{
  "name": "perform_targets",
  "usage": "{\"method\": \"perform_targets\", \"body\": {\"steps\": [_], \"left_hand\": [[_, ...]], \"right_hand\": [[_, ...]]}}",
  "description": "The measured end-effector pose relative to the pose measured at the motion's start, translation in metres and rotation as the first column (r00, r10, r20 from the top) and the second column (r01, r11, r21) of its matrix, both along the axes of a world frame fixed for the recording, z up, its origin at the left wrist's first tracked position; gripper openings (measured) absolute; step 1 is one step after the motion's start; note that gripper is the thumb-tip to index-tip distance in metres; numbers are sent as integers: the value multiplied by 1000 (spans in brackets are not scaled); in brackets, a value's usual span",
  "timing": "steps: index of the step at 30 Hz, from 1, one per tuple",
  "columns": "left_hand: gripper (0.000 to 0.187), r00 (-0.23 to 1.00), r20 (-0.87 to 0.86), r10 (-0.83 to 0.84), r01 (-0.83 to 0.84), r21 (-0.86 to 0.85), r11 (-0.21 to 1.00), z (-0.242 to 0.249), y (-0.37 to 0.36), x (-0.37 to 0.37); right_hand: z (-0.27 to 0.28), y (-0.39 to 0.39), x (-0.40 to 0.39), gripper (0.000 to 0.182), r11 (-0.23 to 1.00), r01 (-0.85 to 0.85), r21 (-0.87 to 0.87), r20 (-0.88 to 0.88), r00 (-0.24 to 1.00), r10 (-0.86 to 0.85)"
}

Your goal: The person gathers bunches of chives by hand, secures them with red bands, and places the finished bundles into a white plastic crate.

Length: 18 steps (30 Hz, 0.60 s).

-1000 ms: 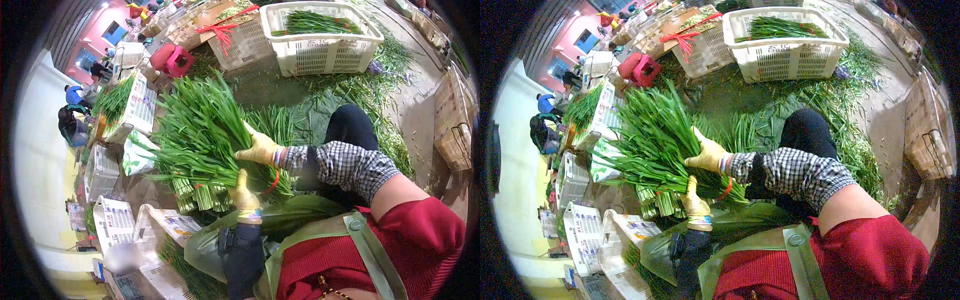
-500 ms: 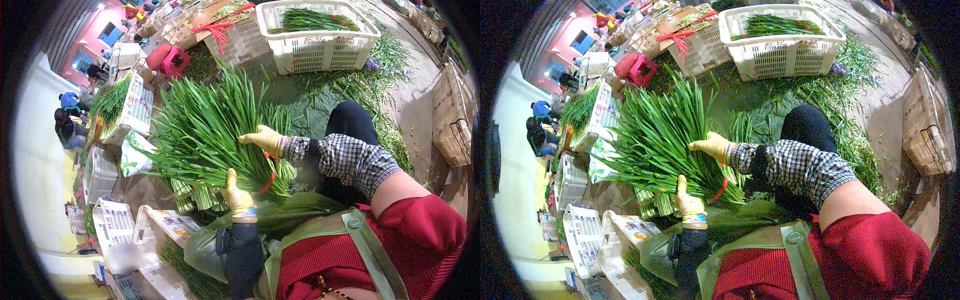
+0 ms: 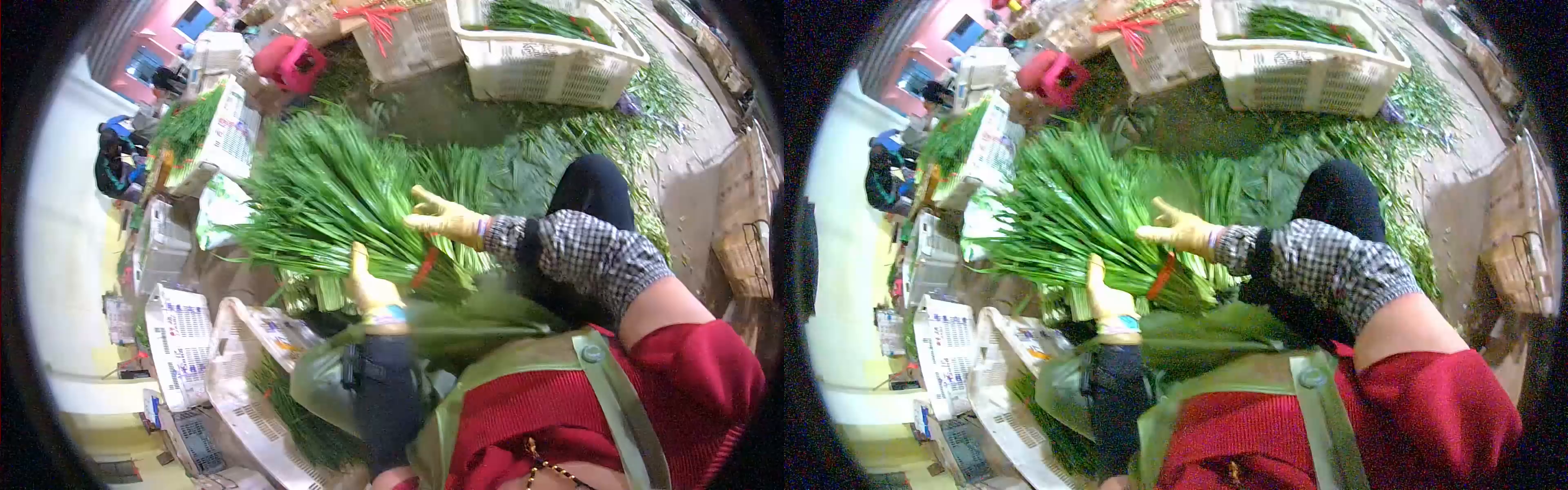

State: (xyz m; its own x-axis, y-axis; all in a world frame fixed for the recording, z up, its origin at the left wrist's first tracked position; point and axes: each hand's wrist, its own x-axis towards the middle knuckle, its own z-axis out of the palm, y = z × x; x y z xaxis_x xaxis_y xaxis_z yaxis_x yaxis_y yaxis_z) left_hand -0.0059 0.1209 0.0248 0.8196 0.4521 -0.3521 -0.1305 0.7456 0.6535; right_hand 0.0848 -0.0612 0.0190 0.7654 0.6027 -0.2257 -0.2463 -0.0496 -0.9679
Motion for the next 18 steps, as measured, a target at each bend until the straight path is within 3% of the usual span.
{"method": "perform_targets", "body": {"steps": [1, 3, 4, 5, 7, 8, 9, 11, 14, 15, 16, 17, 18], "left_hand": [[46, 996, -84, -2, -1, -31, 1000, 9, 1, -3], [49, 994, -31, -102, 100, -45, 994, 6, 9, -4], [52, 991, -70, -118, 115, -54, 992, 3, 13, -2], [55, 986, -102, -136, 130, -62, 990, -2, 17, -2], [54, 987, -27, -159, 159, 6, 987, 3, 17, -2], [54, 985, 8, -170, 170, -12, 985, 11, 13, -4], [54, 982, 43, -181, 183, -29, 983, 25, 4, -5], [44, 989, 55, -140, 135, 82, 987, 18, 9, -2], [40, 996, -84, -19, 44, 297, 954, -8, 13, 0], [46, 995, -103, 13, 10, 221, 975, -4, 3, 0], [48, 982, -160, -104, 132, 170, 977, -15, 9, -3], [52, 953, -209, -219, 246, 113, 963, -27, 14, -5], [62, 943, -174, -283, 282, -36, 959, -30, 13, -3]], "right_hand": [[2, -1, -5, 120, 985, -120, -122, 45, 991, 126], [-10, 1, -25, 125, 938, -345, -14, 24, 938, 346], [-4, 2, -18, 122, 839, -220, -498, 260, 885, 387], [-21, 2, -12, 108, 939, -222, -262, 202, 939, 278], [12, -4, -12, 98, 965, -252, 77, -63, 964, 257], [13, -6, -9, 75, 956, -211, 202, -288, 920, 264], [9, -8, 0, 57, 954, -225, 197, -360, 889, 283], [1, -3, 8, 41, 949, -180, 260, -416, 866, 278], [9, -2, 9, 40, 875, -116, 469, -575, 712, 403], [10, -2, 10, 40, 835, -97, 542, -614, 632, 472], [4, 0, 16, 41, 824, -83, 560, -651, 571, 500], [1, -1, 19, 45, 801, -100, 591, -555, 670, 493], [9, -2, 16, 48, 812, -95, 576, -561, 677, 477]]}}
